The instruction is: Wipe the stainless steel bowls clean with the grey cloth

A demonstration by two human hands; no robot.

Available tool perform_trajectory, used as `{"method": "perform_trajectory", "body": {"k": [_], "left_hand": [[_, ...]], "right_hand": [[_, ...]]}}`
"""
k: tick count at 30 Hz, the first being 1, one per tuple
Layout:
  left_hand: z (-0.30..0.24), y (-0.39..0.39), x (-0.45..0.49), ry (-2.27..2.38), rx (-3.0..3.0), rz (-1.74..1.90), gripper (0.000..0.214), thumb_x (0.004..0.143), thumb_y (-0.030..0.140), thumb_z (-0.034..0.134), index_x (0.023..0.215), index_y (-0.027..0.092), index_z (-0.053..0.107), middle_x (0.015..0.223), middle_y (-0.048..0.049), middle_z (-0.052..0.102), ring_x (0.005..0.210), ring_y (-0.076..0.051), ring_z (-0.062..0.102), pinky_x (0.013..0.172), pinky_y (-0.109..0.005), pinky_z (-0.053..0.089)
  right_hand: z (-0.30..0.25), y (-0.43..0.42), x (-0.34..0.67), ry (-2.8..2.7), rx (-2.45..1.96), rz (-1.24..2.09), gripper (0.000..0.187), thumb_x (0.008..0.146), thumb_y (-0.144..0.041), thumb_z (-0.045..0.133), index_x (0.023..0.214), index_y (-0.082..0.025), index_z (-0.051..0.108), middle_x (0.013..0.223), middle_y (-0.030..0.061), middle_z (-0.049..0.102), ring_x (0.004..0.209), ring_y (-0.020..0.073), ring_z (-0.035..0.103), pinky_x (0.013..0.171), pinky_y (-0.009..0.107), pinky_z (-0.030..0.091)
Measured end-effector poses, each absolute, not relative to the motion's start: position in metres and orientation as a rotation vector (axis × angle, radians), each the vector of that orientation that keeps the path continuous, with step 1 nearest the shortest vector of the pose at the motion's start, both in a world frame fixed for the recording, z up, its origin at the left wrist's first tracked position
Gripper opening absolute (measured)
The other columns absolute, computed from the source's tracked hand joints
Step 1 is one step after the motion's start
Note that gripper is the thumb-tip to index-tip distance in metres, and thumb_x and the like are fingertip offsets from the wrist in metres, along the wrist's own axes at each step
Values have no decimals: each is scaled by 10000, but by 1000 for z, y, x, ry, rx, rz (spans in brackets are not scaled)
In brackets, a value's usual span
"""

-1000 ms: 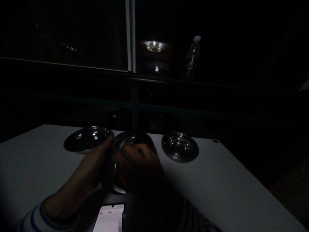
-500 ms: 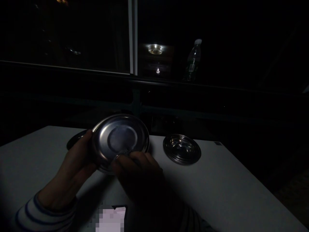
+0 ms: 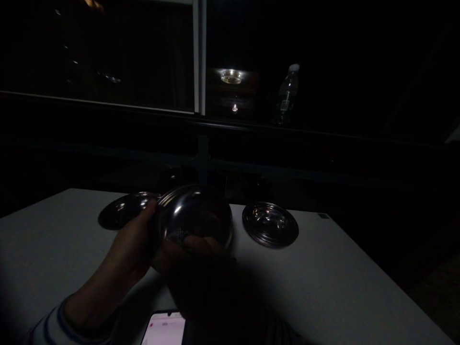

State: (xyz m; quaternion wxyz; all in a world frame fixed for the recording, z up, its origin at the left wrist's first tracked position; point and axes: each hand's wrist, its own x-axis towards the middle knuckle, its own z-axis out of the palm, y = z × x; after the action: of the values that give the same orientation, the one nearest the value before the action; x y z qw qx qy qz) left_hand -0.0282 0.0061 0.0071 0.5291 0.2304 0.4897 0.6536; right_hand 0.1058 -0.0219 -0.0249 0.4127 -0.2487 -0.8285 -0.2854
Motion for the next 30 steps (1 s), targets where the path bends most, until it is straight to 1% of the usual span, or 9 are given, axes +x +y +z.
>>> {"method": "perform_trajectory", "body": {"k": [2, 4, 7, 11, 15, 18, 23, 26, 30], "left_hand": [[5, 4, -26, 1188, 631, 1514, 298, 693, 415, 606, 805, 144, 657, 663, -29, 679, 573, -150, 611, 546, -243, 464], [4, 2, -26, 1200, 704, 1478, 335, 659, 450, 622, 790, 144, 657, 670, -26, 681, 588, -157, 612, 540, -243, 451], [2, -1, -25, 1219, 760, 1405, 344, 638, 484, 623, 685, 144, 637, 558, -5, 636, 494, -138, 566, 454, -226, 403], [2, -1, -24, 1172, 754, 1342, 320, 657, 464, 608, 599, 149, 602, 462, 14, 571, 415, -118, 515, 400, -212, 373], [7, 1, -27, 1175, 693, 1347, 275, 688, 414, 594, 662, 143, 630, 522, -14, 616, 474, -147, 575, 427, -225, 426], [14, 3, -32, 1182, 612, 1424, 220, 722, 358, 574, 717, 150, 645, 544, -11, 629, 475, -141, 585, 438, -228, 458], [22, 5, -40, 1082, 486, 1526, 197, 778, 296, 514, 704, 153, 629, 550, -9, 632, 454, -129, 583, 422, -224, 470], [22, 8, -44, 1011, 482, 1574, 188, 790, 279, 495, 726, 156, 621, 561, -7, 637, 464, -141, 590, 422, -240, 479], [25, 11, -49, 980, 468, 1661, 190, 816, 231, 450, 730, 155, 602, 532, 9, 621, 434, -120, 567, 395, -213, 459]], "right_hand": [[-22, -22, 107, -2049, -632, -744, 222, 876, -152, 414, 973, -197, 608, 1012, -63, 638, 894, 136, 492, 741, 307, 414], [-18, -22, 110, -2053, -618, -765, 216, 874, -168, 425, 990, -200, 603, 1008, -64, 641, 884, 134, 490, 731, 305, 409], [-13, -21, 116, -2090, -659, -721, 248, 870, -182, 431, 1076, -173, 569, 1080, -40, 619, 908, 153, 483, 730, 316, 409], [-7, -14, 129, -2108, -734, -688, 272, 872, -228, 419, 1087, -161, 572, 1121, -4, 602, 868, 180, 473, 665, 314, 421], [-1, -4, 143, -2080, -852, -690, 284, 862, -198, 437, 1103, -143, 575, 1140, 43, 589, 875, 200, 475, 692, 321, 448], [5, 1, 149, -2052, -829, -758, 257, 868, -150, 420, 1035, -89, 606, 1093, 91, 607, 899, 194, 498, 742, 322, 457], [11, -1, 147, -2013, -773, -874, 232, 860, -102, 411, 966, -75, 616, 1058, 128, 607, 937, 191, 513, 735, 332, 455], [5, -4, 144, -2054, -822, -779, 278, 842, -127, 414, 1051, -55, 583, 1126, 145, 569, 973, 216, 491, 773, 361, 456], [-6, -5, 142, -2259, -947, -542, 497, 780, -190, 428, 1251, -32, 428, 1316, 164, 405, 1060, 280, 437, 844, 425, 441]]}}
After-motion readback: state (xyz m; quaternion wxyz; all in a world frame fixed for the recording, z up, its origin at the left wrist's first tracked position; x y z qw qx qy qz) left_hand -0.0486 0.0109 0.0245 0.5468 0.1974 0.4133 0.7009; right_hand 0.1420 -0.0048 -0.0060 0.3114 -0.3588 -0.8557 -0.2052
